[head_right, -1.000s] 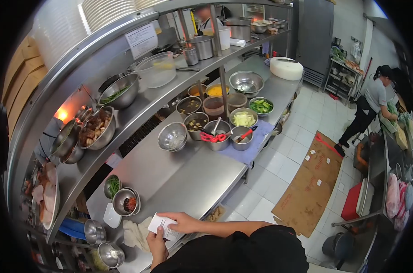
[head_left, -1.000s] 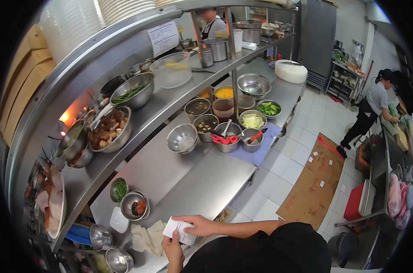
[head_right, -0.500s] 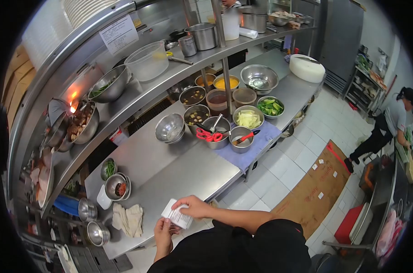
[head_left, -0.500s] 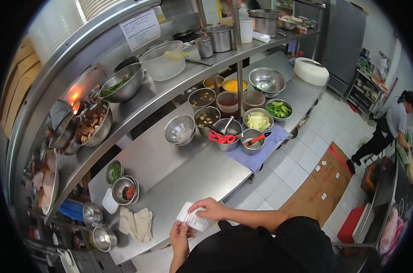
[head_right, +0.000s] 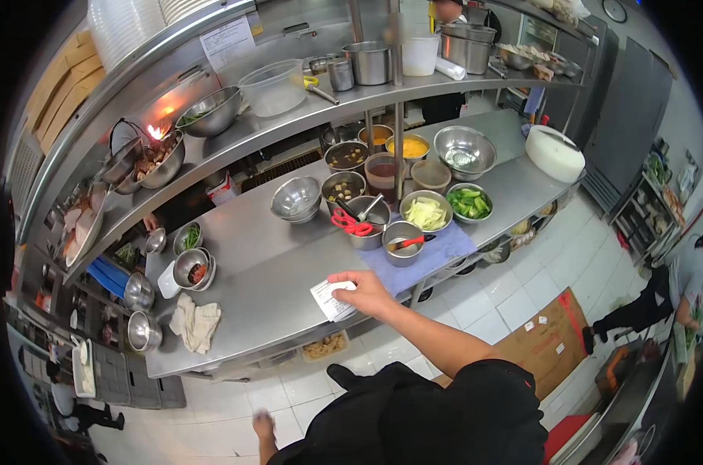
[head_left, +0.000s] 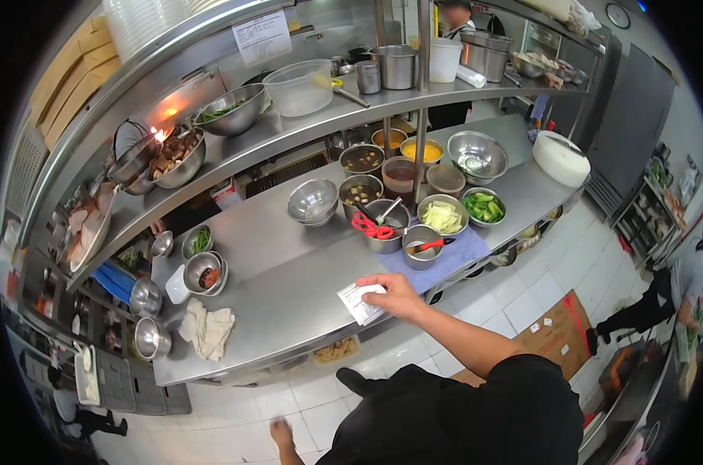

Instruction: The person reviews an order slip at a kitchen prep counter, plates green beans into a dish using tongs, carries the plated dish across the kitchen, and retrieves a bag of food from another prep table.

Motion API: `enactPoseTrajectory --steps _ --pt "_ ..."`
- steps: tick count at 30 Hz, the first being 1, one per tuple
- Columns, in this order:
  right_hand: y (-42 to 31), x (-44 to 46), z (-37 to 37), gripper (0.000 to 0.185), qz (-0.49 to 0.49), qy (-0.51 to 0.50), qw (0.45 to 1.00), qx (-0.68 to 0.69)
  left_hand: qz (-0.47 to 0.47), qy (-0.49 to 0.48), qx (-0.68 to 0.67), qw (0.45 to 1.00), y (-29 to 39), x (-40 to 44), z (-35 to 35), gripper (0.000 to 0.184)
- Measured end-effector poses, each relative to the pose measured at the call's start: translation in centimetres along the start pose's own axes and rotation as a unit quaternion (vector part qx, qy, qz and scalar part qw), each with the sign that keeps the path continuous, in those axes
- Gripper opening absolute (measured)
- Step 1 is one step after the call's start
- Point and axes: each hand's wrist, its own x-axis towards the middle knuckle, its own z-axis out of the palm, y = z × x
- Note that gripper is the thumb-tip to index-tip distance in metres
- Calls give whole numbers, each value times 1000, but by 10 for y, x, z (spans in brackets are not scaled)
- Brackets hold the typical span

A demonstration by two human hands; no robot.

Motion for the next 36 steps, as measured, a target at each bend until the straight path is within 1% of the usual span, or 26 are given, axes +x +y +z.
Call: enactPoseTrajectory --steps 1,3,5,6,7,8,9,11,12,15,18,20,21,22,23,24,25,26,27,28,29,30,32,33,35,36 --pt "-10 -3 -15 35 -16 0 999 -27 -74 27 64 995 -28 -40 -7 26" --pt "-42 -11 -51 37 -63 18 996 -61 -145 -12 200 969 -54 -107 11 25" --pt "-80 -14 -107 37 -185 68 969 -150 -156 -63 268 949 -58 -147 42 25" --pt "-104 -16 -138 36 -185 146 952 -196 -155 -87 293 939 -58 -163 60 25" --pt "-125 -15 -178 36 -247 196 929 -194 -151 -105 307 934 -57 -174 77 25" --pt "-159 -20 -206 36 -246 249 928 -128 -148 -116 315 930 -57 -185 95 25" --pt "-176 -11 -246 40 -323 286 900 -57 -144 -125 315 930 -54 -192 115 25" --pt "-230 1 -315 42 -397 349 848 45 -141 -131 309 931 -49 -200 153 25" --pt "-253 11 -355 41 -435 366 822 43 -139 -133 304 933 -46 -202 174 25" --pt "-324 44 -442 38 -481 388 784 60 -135 -123 261 948 -34 -195 243 24" --pt "-387 97 -524 43 -504 392 766 70 -121 -103 156 975 -8 -174 322 24" --pt "-426 120 -555 46 -452 427 782 46 -78 -94 9 992 19 -144 380 24" --pt "-439 148 -589 51 -460 438 772 34 -49 -103 -80 990 35 -131 408 24" --pt "-452 169 -610 51 -462 435 772 38 -49 -50 -44 997 82 -127 431 27" --pt "-463 185 -627 52 -414 481 772 -40 20 -49 -37 998 119 -123 458 24" --pt "-472 196 -640 53 -362 521 764 -118 120 -67 -18 990 148 -116 480 30" --pt "-476 206 -647 55 -362 480 794 -95 155 -71 11 985 177 -116 501 35" --pt "-481 215 -653 55 -363 476 795 -95 155 -68 9 986 195 -122 518 35" --pt "-485 223 -657 55 -353 457 806 -128 186 -70 41 979 209 -129 532 36" --pt "-486 231 -660 55 -341 438 816 -161 216 -72 75 971 213 -136 543 38" --pt "-485 238 -663 55 -337 434 820 -161 212 -77 26 974 211 -148 554 36" --pt "-482 243 -666 52 -317 467 782 -264 206 -75 28 975 207 -163 562 36" --pt "-470 253 -673 51 -268 510 675 -461 163 11 31 986 165 -187 565 33" --pt "-464 260 -680 55 -316 525 621 -490 136 26 73 988 136 -194 556 36" --pt "-469 251 -678 56 -326 495 636 -494 88 78 188 975 55 -203 528 39" --pt "-473 247 -675 56 -339 467 649 -496 60 112 259 957 51 -224 521 40"
